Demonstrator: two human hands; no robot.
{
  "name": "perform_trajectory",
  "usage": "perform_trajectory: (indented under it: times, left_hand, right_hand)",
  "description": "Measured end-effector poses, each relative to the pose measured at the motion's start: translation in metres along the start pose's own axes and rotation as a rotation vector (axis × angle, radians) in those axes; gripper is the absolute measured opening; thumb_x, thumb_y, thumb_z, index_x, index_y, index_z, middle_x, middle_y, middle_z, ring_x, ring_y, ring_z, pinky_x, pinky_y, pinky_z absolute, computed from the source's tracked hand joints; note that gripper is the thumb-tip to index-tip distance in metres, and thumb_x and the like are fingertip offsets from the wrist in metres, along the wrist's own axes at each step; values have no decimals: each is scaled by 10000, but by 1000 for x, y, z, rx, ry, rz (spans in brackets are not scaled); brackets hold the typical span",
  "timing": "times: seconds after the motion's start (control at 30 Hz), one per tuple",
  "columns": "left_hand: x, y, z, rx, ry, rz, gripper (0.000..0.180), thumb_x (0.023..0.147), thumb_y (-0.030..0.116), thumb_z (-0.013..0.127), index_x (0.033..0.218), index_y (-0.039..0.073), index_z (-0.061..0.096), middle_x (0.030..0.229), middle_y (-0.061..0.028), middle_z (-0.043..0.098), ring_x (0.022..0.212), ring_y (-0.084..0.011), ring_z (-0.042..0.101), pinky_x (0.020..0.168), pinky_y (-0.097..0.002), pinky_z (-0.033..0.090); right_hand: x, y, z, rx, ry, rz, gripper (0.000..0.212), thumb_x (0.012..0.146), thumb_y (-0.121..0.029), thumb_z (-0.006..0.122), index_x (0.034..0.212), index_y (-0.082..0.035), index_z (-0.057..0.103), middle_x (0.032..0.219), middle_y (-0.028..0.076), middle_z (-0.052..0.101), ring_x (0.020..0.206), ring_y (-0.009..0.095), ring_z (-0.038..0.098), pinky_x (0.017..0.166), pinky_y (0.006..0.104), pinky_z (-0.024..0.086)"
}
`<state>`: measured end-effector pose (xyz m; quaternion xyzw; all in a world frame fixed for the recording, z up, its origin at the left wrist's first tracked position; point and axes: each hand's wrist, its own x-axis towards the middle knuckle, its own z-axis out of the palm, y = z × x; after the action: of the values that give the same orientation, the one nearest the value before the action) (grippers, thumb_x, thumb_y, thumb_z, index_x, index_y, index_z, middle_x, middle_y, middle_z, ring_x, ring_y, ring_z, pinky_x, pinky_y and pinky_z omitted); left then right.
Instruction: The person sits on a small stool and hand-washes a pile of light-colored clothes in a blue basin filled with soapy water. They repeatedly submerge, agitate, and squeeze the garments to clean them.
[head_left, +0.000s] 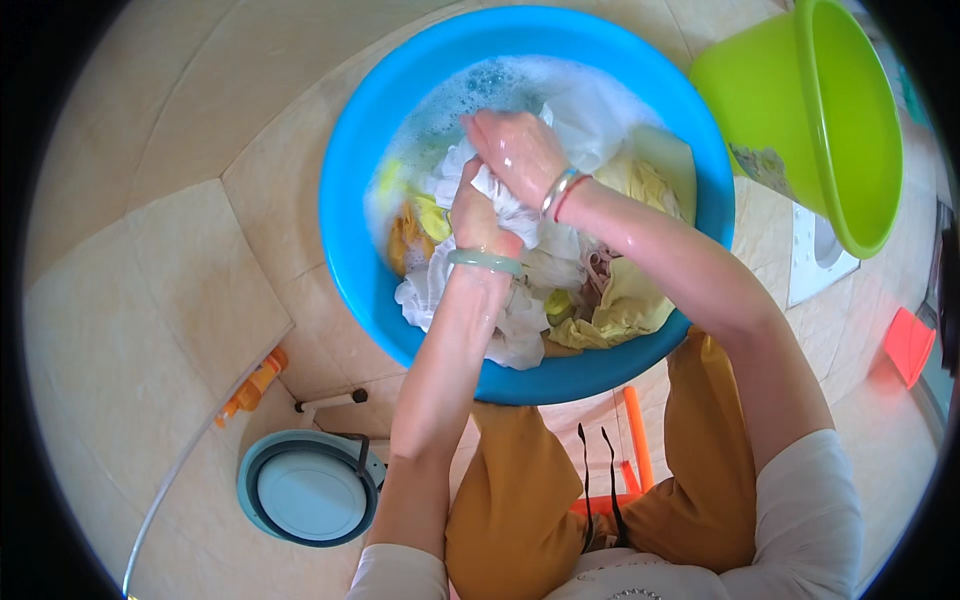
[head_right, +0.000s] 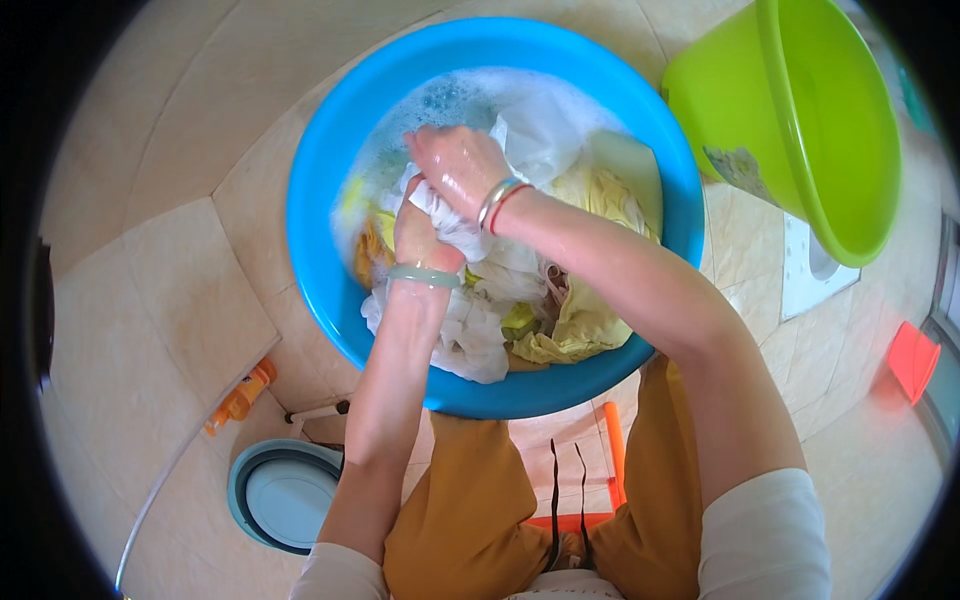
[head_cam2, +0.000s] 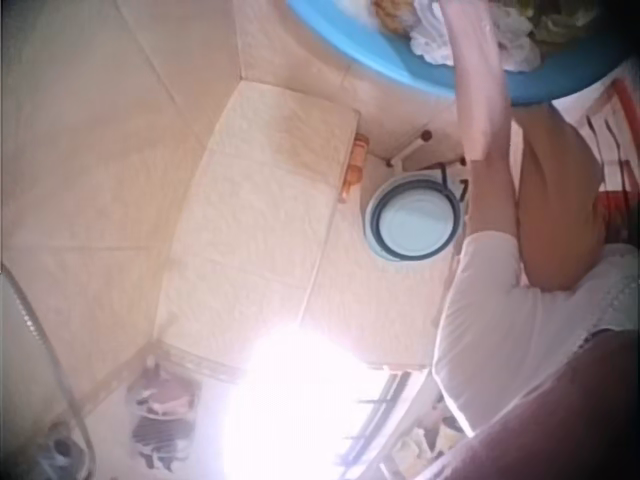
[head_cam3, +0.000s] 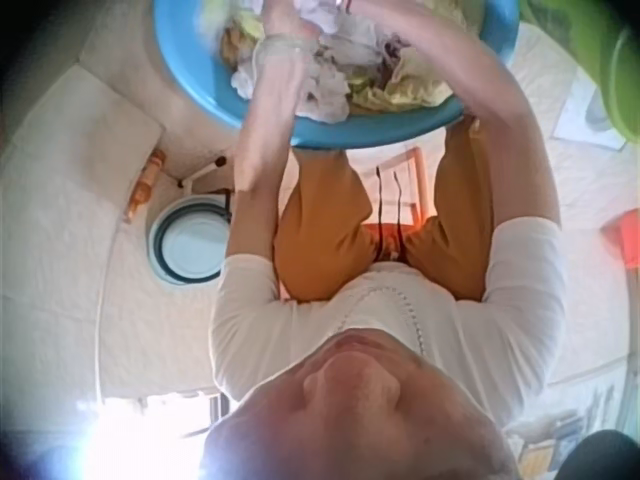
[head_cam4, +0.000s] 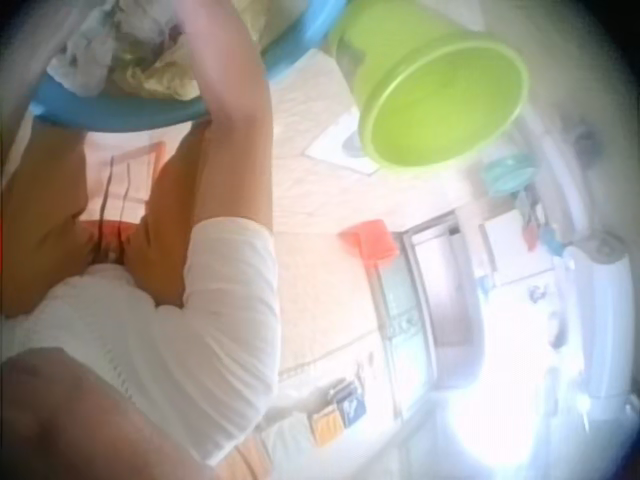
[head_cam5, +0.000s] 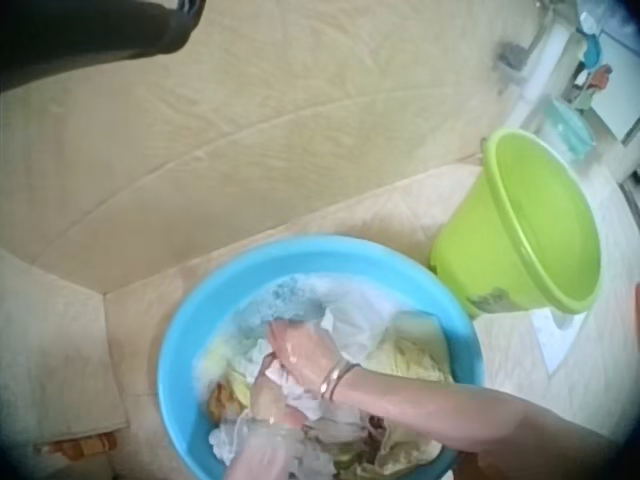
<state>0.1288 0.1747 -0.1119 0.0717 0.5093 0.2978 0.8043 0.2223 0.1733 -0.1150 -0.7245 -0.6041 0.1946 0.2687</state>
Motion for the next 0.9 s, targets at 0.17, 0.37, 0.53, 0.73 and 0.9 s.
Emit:
perform_trajectory:
  times: [0.17,0.37,0.53,0.73,0.9]
  left_hand:
    - [14,18,-66,-381,-615,-10,231,949,205,469,1131,80,535,905,-28,554,905,-183,542,866,-305,453]
    - [-13,-1,6,-47,-43,-21,276,967,136,392,1200,41,505,1127,-77,585,1053,-214,572,883,-331,491]
    - [2,20,-54,-265,-429,-1,228,972,191,438,1140,60,518,986,-35,556,935,-143,553,873,-320,461]
    - [-27,15,8,-86,-53,-106,305,980,310,443,1056,27,531,967,-83,608,922,-200,619,844,-342,508]
    - [-27,52,-3,-3,-215,-26,521,965,491,406,1114,-4,471,1108,-110,591,1020,-213,604,892,-362,495]
  right_hand:
    - [-43,-82,-13,134,135,-332,178,863,-176,560,744,-43,559,683,138,584,753,283,628,642,375,527]
    - [8,11,1,26,-64,147,133,820,-154,573,878,-34,577,704,157,594,652,326,612,562,433,501]
    - [-40,-79,-4,50,147,-207,202,830,-179,599,692,-37,556,613,148,568,753,293,627,625,438,512]
    - [6,16,-7,215,-148,220,282,913,-285,534,775,-47,594,618,141,581,676,282,599,638,339,483]
    - [-15,26,-52,1330,-179,491,343,957,-355,499,1054,-62,649,813,-1,611,741,90,556,645,232,440]
